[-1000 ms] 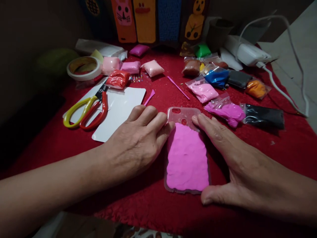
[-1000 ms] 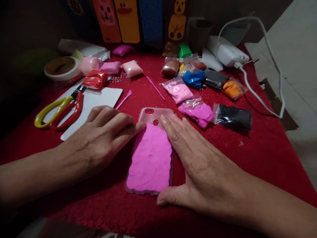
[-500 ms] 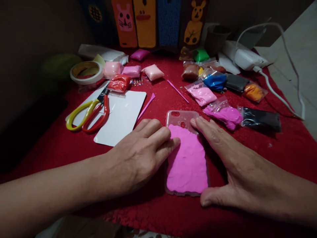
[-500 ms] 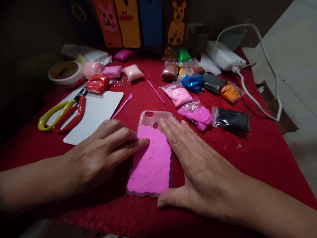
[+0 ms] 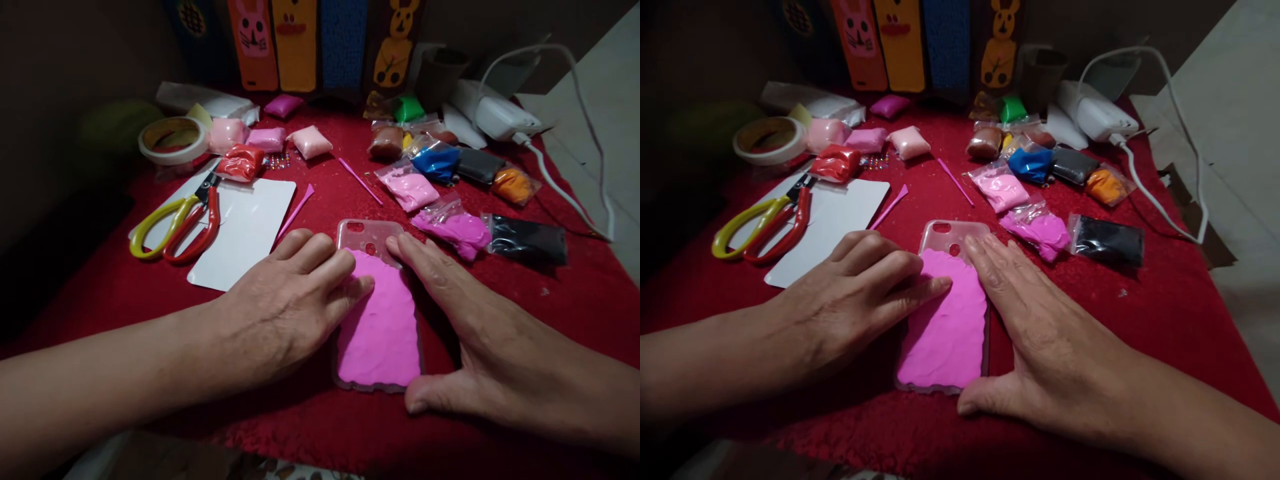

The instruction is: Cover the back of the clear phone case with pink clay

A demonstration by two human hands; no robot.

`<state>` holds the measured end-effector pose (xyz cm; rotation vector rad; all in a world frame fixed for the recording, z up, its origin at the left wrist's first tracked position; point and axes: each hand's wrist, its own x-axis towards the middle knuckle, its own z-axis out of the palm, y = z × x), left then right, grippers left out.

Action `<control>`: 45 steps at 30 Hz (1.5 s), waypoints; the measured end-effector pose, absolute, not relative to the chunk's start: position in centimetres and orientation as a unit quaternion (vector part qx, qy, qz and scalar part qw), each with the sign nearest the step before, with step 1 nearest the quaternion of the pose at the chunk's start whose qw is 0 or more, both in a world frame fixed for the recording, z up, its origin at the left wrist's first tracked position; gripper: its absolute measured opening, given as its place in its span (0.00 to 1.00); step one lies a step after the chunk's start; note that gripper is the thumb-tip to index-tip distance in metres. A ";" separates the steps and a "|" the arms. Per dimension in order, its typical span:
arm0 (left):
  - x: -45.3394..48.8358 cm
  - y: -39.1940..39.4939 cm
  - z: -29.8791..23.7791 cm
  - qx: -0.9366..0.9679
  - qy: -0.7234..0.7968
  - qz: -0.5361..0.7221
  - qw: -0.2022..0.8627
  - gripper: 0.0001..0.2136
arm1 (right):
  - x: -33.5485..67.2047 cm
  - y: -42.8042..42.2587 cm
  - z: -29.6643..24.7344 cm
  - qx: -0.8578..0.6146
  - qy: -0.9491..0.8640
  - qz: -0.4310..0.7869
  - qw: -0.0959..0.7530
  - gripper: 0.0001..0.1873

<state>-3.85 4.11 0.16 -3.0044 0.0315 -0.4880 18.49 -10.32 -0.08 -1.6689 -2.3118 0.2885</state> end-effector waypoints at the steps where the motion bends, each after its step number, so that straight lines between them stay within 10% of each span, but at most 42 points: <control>1: -3.8 4.2 0.2 -0.986 0.008 -0.159 0.047 0.18 | 18.5 -10.3 -0.1 -0.578 -0.798 0.099 0.138 0.64; 45: -3.5 5.8 -0.6 -0.988 -0.079 -0.132 0.011 0.23 | 18.2 -10.2 0.2 -0.580 -0.796 0.104 0.138 0.65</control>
